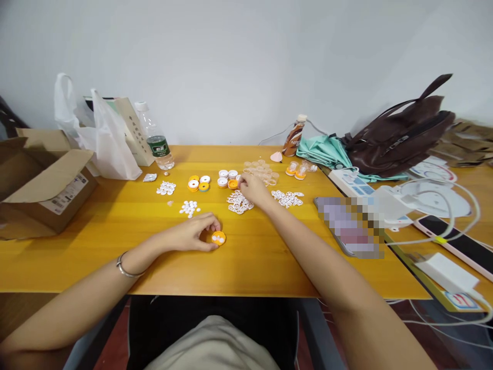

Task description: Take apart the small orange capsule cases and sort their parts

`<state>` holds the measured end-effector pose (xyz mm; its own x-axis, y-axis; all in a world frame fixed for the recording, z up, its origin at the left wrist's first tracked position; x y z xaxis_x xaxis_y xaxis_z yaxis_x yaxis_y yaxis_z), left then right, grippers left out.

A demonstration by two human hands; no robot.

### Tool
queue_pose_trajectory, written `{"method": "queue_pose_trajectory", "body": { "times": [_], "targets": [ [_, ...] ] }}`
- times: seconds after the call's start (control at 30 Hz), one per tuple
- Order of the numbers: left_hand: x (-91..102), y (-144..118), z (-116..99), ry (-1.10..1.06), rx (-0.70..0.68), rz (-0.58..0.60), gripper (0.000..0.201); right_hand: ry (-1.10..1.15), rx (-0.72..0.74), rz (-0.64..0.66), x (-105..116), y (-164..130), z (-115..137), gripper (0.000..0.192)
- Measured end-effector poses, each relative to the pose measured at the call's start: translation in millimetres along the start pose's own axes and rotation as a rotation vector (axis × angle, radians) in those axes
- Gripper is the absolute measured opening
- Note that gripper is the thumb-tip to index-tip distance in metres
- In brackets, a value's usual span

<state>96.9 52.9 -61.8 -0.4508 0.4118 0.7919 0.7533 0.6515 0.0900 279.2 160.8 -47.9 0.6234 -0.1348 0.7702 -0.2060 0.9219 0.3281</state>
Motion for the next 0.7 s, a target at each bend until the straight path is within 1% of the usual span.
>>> {"method": "queue_pose_trajectory", "body": {
  "times": [0.17,0.23,0.3,0.37,0.47,0.53,0.6,0.7],
  "targets": [
    [-0.7,0.1,0.6,0.025,-0.010,0.000,0.025,0.052,-0.030,-0.017,-1.8,8.6,1.8,0.024],
    [-1.2,0.1,1.8,0.035,-0.016,-0.002,0.026,0.063,-0.043,-0.026,0.6,7.1,4.5,0.023],
    [-1.5,0.0,2.7,0.039,-0.017,0.001,0.026,0.097,-0.026,-0.012,4.2,-0.1,10.9,0.022],
    [-1.5,-0.1,3.0,0.037,-0.019,0.004,0.026,0.181,0.025,0.078,6.1,-13.7,20.9,0.019],
    [-1.0,-0.3,3.0,0.039,-0.021,0.005,0.027,0.339,0.117,0.333,3.4,-44.7,37.6,0.013],
    [-1.2,-0.3,3.4,0.041,-0.018,0.014,0.029,0.393,0.175,0.466,0.0,-66.3,45.4,0.013],
    [-1.3,-0.1,4.0,0.038,-0.017,0.027,0.030,0.399,0.212,0.532,-4.3,-82.6,48.5,0.018],
    [0.1,0.5,4.1,0.034,-0.032,0.032,0.033,0.349,0.246,0.556,-12.1,-94.5,47.9,0.037]
  ]
}}
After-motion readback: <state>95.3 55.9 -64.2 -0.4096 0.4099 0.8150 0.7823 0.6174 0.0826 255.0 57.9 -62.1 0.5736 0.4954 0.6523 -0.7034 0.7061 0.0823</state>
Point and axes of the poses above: each hand's wrist, its own y-axis towards the middle knuckle, its own x-axis out of the back of the hand, z = x × y, the point moved 4 cm from there along y, towards the middle knuckle, and after that the axes turned 1 degree about y, right-handed, at the moved point
